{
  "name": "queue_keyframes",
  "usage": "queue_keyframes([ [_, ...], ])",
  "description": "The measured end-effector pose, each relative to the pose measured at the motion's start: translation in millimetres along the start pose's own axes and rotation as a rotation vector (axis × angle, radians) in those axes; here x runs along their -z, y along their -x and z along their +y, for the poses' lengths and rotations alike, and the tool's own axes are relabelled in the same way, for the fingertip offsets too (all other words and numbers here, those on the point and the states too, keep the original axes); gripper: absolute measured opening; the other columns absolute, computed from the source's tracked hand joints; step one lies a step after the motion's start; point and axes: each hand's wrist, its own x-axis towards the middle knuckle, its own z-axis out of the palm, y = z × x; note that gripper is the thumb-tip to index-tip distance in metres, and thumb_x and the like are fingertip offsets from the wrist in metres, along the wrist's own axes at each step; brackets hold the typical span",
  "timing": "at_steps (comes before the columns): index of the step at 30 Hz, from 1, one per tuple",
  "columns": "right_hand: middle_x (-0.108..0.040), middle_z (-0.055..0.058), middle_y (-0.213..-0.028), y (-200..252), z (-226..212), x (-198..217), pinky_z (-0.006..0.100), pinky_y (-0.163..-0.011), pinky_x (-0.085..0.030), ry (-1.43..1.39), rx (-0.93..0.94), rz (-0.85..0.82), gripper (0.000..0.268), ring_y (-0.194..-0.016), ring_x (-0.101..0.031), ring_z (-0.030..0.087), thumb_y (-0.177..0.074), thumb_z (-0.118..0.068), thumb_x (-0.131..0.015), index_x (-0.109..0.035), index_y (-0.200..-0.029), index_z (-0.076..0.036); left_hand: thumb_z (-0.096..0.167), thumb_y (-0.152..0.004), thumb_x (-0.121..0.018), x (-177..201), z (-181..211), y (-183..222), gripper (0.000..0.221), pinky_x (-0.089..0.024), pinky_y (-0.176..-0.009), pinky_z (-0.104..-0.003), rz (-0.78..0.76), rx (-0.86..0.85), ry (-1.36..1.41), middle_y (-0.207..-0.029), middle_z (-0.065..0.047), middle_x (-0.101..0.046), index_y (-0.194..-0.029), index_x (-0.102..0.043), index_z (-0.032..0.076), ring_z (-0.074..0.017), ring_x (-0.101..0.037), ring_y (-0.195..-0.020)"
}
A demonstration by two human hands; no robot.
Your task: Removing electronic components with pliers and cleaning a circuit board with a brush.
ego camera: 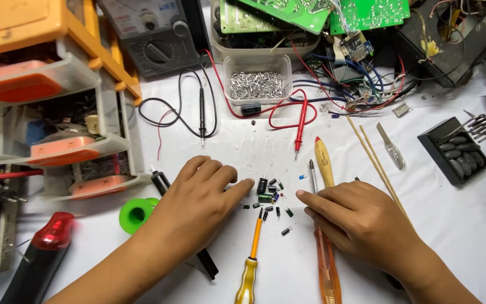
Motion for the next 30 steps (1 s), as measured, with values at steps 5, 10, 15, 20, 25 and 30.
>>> queue_keyframes([
  [5, -0.060, 0.003, -0.076, -0.1, 1.2, 1.7, 0.032, -0.053, -0.042, -0.009, -0.018, 0.022, 0.024, -0.058, -0.053, 0.023, -0.080, -0.012, -0.060, -0.061, -0.103, -0.009, 0.004, -0.074, -0.045, -16.7, -2.8, -8.0, 0.012, -0.037, -0.077, -0.039, -0.131, 0.019, -0.018, -0.072, -0.005, -0.049, -0.076, -0.051, 0.014, -0.0265, -0.047, -0.066],
  [10, -0.060, 0.004, -0.075, -1.9, -0.2, 3.3, 0.032, -0.055, -0.043, -0.052, -0.017, 0.026, 0.024, -0.059, -0.053, 0.023, -0.080, -0.012, -0.060, -0.061, -0.103, -0.008, 0.005, -0.077, -0.053, -9.6, -10.4, -10.3, 0.014, -0.038, -0.062, -0.042, 0.052, 0.171, 0.406, -0.078, -0.005, -0.063, -0.089, -0.056, 0.009, -0.0297, -0.055, -0.067],
  [15, -0.061, 0.004, -0.076, -0.5, 2.1, -1.8, 0.032, -0.056, -0.043, -0.073, -0.023, 0.010, 0.025, -0.061, -0.055, 0.022, -0.079, -0.012, -0.060, -0.061, -0.103, -0.008, 0.022, -0.078, -0.058, 4.9, -16.1, -13.0, 0.019, -0.046, -0.071, -0.026, 0.013, 0.575, 0.744, -0.086, 0.002, -0.068, -0.096, -0.062, 0.016, -0.0120, -0.062, -0.078],
  [20, -0.060, 0.005, -0.075, -1.7, 1.8, -2.9, 0.032, -0.056, -0.044, -0.075, -0.028, 0.019, 0.023, -0.060, -0.055, 0.022, -0.079, -0.011, -0.059, -0.061, -0.102, -0.007, 0.025, -0.075, -0.061, 14.3, -15.7, -17.3, 0.018, -0.047, -0.068, -0.021, -0.031, 0.814, 0.875, -0.078, 0.007, -0.068, -0.091, -0.064, 0.018, -0.0062, -0.060, -0.067],
  [25, -0.062, 0.004, -0.080, 0.3, 3.1, -5.4, 0.031, -0.060, -0.046, -0.086, -0.045, 0.017, 0.024, -0.065, -0.058, 0.022, -0.078, -0.011, -0.059, -0.062, -0.102, -0.008, 0.017, -0.075, -0.062, 6.9, -20.5, -15.7, 0.019, -0.051, -0.065, -0.020, 0.034, 0.936, 1.226, -0.078, -0.003, -0.068, -0.092, -0.060, 0.008, -0.0082, -0.065, -0.070],
  [30, -0.063, 0.006, -0.079, 1.4, 3.5, -6.9, 0.032, -0.059, -0.046, -0.107, -0.063, 0.028, 0.024, -0.065, -0.059, 0.022, -0.078, -0.012, -0.060, -0.062, -0.102, -0.009, 0.013, -0.082, -0.051, -0.5, -34.2, -8.7, 0.027, -0.049, -0.068, -0.027, 0.167, 0.957, 1.674, -0.089, -0.017, -0.065, -0.104, -0.057, -0.001, -0.0192, -0.060, -0.071],
])
